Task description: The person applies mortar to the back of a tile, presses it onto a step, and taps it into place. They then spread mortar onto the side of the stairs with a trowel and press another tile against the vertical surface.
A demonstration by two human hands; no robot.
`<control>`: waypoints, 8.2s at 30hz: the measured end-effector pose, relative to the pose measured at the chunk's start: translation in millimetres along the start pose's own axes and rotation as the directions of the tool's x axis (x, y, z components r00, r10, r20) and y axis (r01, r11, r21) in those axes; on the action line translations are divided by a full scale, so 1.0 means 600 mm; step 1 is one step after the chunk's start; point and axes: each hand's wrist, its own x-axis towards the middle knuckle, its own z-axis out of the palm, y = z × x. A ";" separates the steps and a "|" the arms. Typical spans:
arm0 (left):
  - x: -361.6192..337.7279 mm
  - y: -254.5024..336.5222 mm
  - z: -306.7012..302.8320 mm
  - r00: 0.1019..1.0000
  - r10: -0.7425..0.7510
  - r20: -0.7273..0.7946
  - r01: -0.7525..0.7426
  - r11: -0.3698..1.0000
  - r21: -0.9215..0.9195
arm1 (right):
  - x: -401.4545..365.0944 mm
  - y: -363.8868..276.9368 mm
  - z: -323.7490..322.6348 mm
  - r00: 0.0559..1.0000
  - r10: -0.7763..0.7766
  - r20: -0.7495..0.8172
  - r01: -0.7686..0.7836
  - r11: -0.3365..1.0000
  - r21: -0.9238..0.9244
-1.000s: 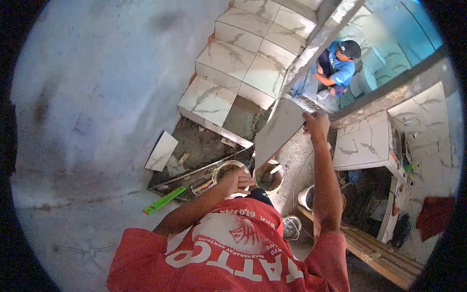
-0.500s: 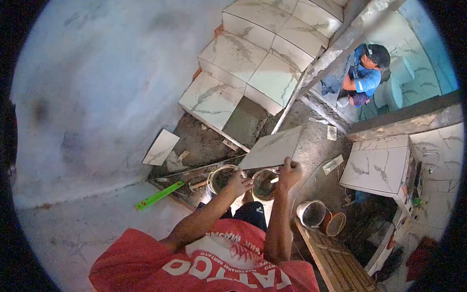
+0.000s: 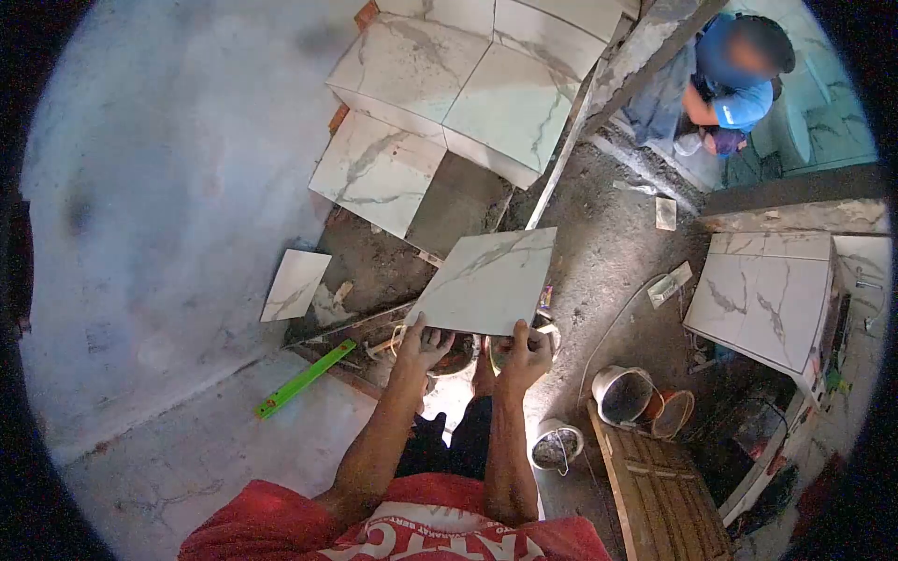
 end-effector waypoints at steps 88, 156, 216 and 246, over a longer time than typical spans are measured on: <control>0.440 0.148 0.094 0.813 0.582 -0.007 -0.552 0.774 0.308 | 0.219 0.450 0.158 0.860 0.311 0.404 -0.113 0.889 -0.444; 0.463 0.194 0.068 0.843 0.538 0.024 -0.521 0.803 0.291 | 0.232 0.476 0.150 0.863 0.281 0.420 -0.074 0.893 -0.445; 0.503 0.199 0.072 0.789 0.605 -0.109 -0.418 0.658 0.626 | 0.235 0.435 0.177 0.888 -0.167 0.428 0.389 0.770 -0.506; 0.490 0.155 0.080 0.682 0.730 0.036 -0.500 0.430 0.752 | 0.316 0.381 0.486 0.654 -0.225 0.722 0.194 0.973 0.127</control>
